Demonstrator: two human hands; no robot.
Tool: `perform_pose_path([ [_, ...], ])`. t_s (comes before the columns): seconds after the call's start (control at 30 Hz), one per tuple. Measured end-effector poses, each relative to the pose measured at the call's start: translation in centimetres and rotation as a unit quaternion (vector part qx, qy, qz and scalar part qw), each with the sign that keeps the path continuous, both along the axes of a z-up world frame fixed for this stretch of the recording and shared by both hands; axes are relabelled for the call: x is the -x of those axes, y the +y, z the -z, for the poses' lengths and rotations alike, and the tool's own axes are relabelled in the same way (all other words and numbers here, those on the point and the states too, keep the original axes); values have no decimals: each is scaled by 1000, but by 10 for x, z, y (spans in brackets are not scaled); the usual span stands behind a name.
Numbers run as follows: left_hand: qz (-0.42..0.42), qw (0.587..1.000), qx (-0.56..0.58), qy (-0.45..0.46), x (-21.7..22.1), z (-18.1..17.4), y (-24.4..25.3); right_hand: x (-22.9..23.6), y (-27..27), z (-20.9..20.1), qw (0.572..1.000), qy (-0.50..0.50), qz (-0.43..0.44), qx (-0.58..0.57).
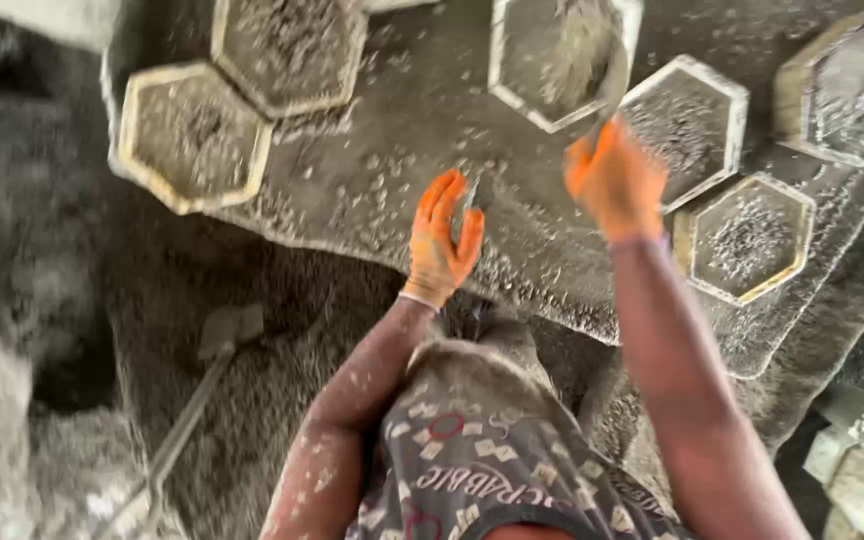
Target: Filling hexagonal molds with concrete and smoothing the surface with a trowel.
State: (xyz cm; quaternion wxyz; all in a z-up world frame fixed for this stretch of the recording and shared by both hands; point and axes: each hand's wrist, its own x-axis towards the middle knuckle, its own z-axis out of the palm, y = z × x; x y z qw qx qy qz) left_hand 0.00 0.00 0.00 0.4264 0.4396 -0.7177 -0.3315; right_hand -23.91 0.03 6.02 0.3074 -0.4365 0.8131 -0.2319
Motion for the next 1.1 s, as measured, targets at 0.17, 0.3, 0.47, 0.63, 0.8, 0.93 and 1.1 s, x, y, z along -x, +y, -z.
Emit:
perform_pose_path([
  [0.17,-83,991,-56,-91,-62,82,30,35,17,22,975,193,-82,72],
  [0.3,-175,957,-37,-230,-103,100,36,25,116,59,846,-499,185,-27],
  [0.47,-200,913,-76,-347,-126,139,9,-20,201,111,877,-366,203,-237],
  [0.63,-155,908,-69,-384,-123,164,-16,-54,181,134,888,-352,137,-262],
  [0.8,-146,911,-28,-384,-115,166,-33,-89,104,138,888,-373,61,-262],
  [0.93,-110,925,-17,-364,-116,165,-51,-110,83,140,891,-360,31,-275],
  [1.1,-41,942,-19,-332,-104,157,-77,-112,78,148,895,-337,53,-288],
])
